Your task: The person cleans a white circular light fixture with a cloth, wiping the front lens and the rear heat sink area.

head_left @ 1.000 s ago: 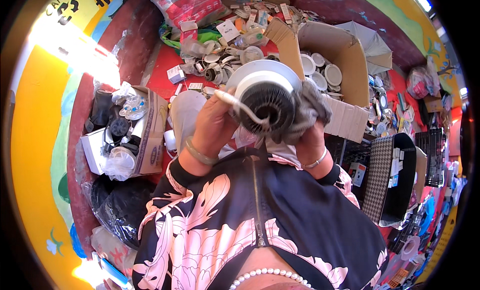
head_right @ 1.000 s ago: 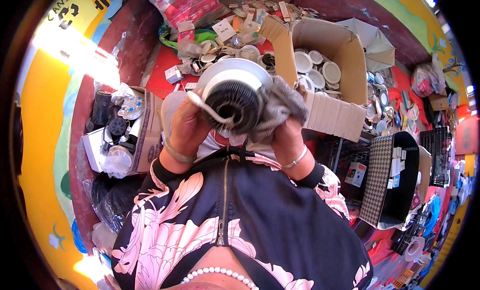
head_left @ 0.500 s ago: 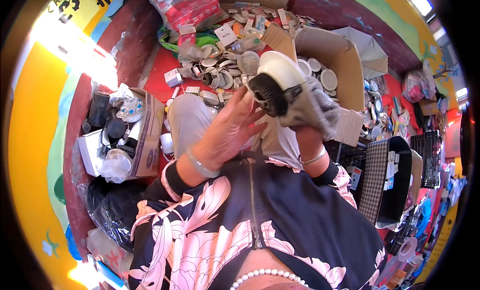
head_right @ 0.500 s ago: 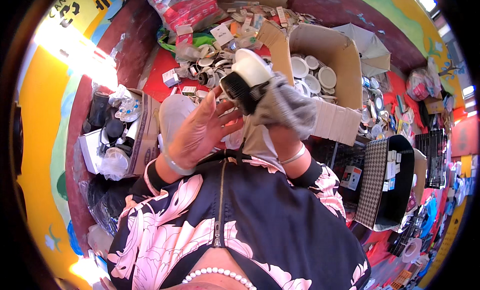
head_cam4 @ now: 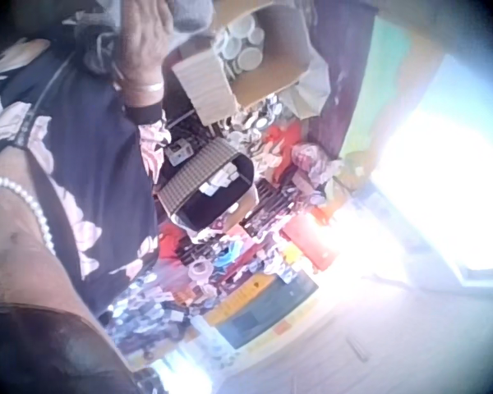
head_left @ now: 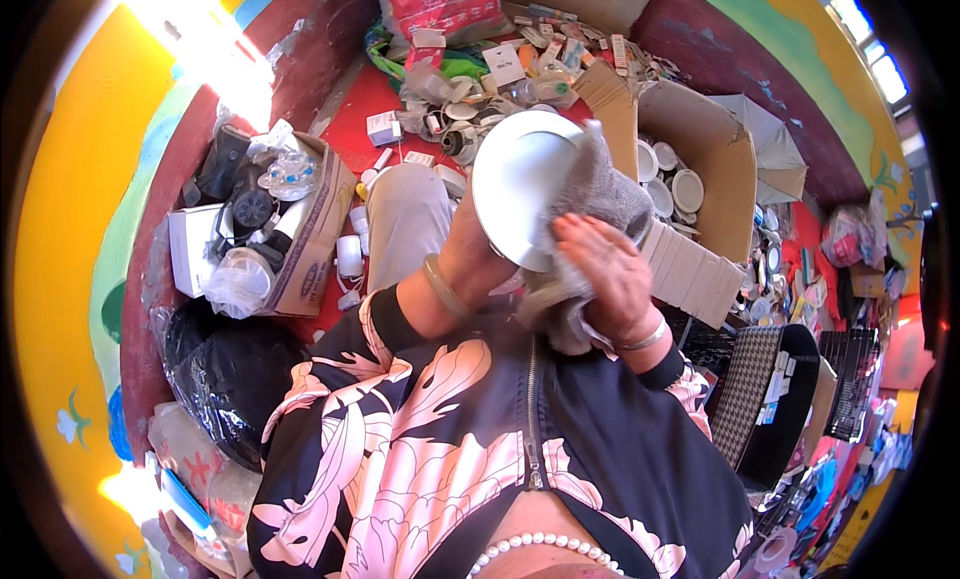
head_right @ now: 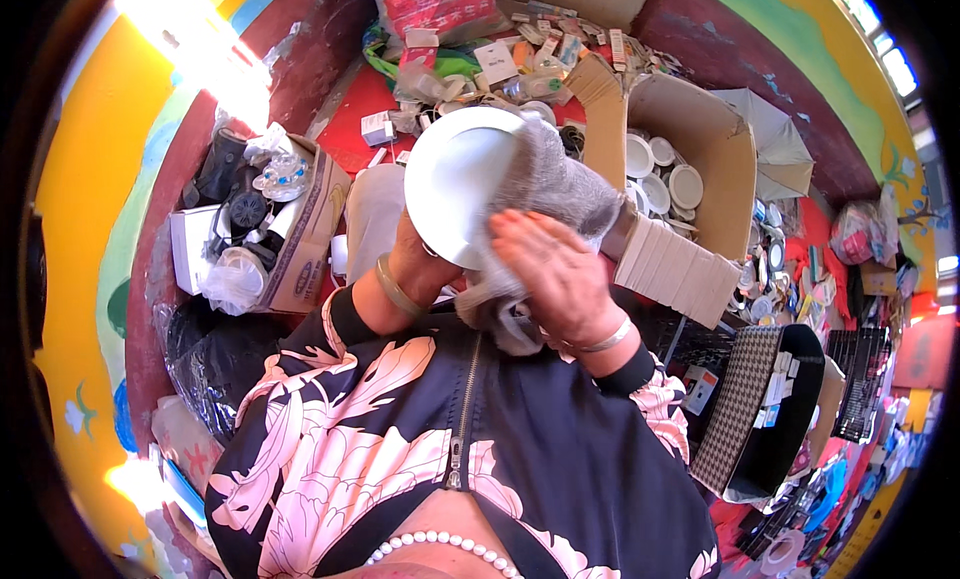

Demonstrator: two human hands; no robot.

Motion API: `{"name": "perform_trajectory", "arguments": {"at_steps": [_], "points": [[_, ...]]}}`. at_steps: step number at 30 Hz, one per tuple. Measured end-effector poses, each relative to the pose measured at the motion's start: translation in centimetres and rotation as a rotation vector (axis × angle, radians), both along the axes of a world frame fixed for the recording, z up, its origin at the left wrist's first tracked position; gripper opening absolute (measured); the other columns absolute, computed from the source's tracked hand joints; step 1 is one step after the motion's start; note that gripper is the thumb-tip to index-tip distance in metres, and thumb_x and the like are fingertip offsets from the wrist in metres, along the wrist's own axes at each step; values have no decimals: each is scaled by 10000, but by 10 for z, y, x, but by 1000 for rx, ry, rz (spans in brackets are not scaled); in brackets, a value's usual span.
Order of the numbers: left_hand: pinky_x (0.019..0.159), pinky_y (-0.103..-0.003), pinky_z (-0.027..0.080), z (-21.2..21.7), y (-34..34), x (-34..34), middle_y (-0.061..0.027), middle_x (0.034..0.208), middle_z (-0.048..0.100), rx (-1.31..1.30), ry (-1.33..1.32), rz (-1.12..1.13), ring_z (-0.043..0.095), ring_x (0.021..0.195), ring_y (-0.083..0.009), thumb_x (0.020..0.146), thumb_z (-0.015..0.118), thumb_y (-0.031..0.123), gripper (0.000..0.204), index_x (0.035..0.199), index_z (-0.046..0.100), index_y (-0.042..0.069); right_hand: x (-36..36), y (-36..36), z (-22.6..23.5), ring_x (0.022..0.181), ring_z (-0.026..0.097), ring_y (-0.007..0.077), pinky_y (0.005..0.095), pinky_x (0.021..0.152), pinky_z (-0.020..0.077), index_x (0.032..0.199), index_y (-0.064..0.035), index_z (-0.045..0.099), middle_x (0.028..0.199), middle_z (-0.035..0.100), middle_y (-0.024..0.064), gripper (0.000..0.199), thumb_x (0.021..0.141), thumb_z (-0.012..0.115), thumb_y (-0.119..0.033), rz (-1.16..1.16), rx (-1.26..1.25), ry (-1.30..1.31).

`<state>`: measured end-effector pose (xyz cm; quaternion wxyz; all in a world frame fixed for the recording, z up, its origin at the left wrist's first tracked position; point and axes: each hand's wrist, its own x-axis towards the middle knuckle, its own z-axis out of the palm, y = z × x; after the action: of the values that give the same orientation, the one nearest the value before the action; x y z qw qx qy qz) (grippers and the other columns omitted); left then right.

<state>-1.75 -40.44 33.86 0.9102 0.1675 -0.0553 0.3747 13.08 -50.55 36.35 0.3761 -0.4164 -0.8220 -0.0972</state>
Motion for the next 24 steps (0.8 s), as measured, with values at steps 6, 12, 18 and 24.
{"name": "perform_trajectory", "arguments": {"at_steps": [6,12,18,24], "points": [[973,-425,441,-5,5,-13,-127,1266,519,-20,44,35,512,1170,-278,963,385,290,421,1304,418,44,49,-20,-16,1045,575,296,417,883,478,1181,-11,510,1190,560,144,349,908,524,-229,-349,-129,1237],[937,-367,455,-7,-3,-7,-110,1213,552,311,304,88,552,1090,-243,965,377,335,420,1255,463,44,14,0,-3,1254,421,290,454,1076,261,1321,-43,427,1383,404,137,549,813,574,-191,-138,-375,323],[910,-281,443,-17,-21,-10,-86,1183,535,303,468,294,525,1085,-164,960,388,235,354,1242,453,30,-37,12,18,1346,301,300,431,1119,171,1362,-155,415,1455,315,135,733,647,554,-78,-39,-371,-16],[1018,-295,364,-26,-32,-14,-114,1308,455,592,541,280,453,1203,-210,900,516,125,496,1349,339,8,-30,29,29,1366,253,313,428,1119,171,1361,-148,420,1469,284,150,728,647,522,-52,-127,-231,21]]}}
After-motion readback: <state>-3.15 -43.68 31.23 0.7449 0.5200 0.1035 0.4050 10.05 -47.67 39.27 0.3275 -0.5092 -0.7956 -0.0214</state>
